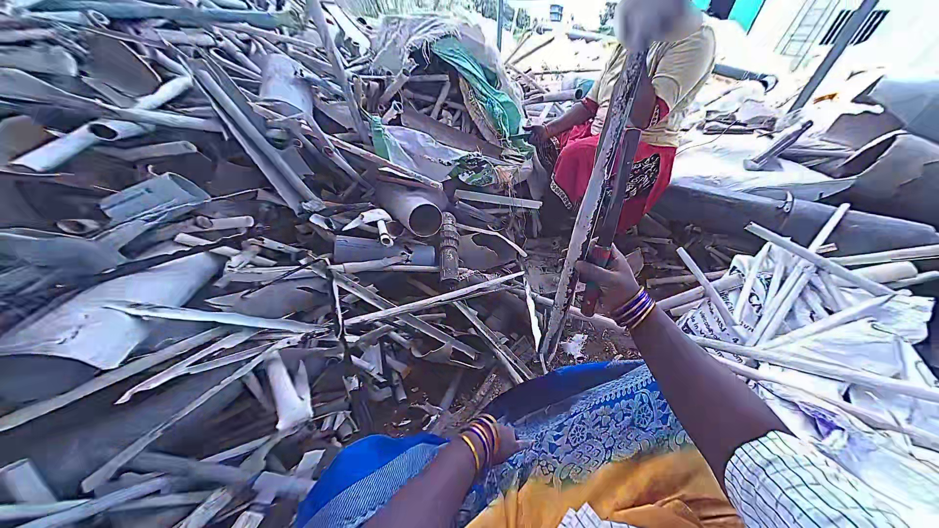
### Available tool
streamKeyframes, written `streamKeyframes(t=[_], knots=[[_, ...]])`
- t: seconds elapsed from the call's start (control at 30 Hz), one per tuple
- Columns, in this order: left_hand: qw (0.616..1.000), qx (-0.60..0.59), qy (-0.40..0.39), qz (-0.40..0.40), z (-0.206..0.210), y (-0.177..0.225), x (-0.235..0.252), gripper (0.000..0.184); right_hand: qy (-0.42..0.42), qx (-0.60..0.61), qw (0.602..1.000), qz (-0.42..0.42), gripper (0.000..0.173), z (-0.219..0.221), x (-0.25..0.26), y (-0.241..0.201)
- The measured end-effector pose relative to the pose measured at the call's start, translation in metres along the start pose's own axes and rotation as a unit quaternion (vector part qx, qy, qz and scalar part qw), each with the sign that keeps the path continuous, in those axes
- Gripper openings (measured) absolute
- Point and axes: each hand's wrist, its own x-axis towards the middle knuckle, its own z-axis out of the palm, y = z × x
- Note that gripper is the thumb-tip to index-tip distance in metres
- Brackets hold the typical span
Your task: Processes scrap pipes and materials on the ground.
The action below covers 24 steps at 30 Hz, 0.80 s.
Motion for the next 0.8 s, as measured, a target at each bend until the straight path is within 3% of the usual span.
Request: streamKeyframes(t=[0.07,0.17,0.37,0.47,0.6,0.8], knots=[[0.996,-0.057,0.055,-0.033,-0.003,-0.003,-0.001,0.074,0.003,0.019,0.997,-0.073,0.038,-0.004,-0.004,-0.025],[0.986,-0.104,0.117,-0.050,-0.013,-0.008,-0.011,0.075,0.046,0.052,0.986,-0.148,0.036,-0.004,-0.008,-0.059],[0.953,-0.153,0.257,-0.054,-0.029,-0.019,-0.023,0.080,0.141,0.086,0.969,-0.182,0.025,0.011,-0.038,-0.125],[0.903,-0.205,0.376,0.007,-0.037,-0.003,-0.043,0.096,0.178,0.104,0.961,-0.183,0.021,0.015,-0.052,-0.146],[0.799,-0.311,0.495,0.143,-0.041,0.032,-0.057,0.110,0.228,0.130,0.947,-0.183,0.021,0.020,-0.065,-0.164],[0.712,-0.425,0.526,0.186,-0.057,0.088,-0.072,0.084,0.234,0.182,0.935,-0.194,0.014,0.027,-0.078,-0.182]])
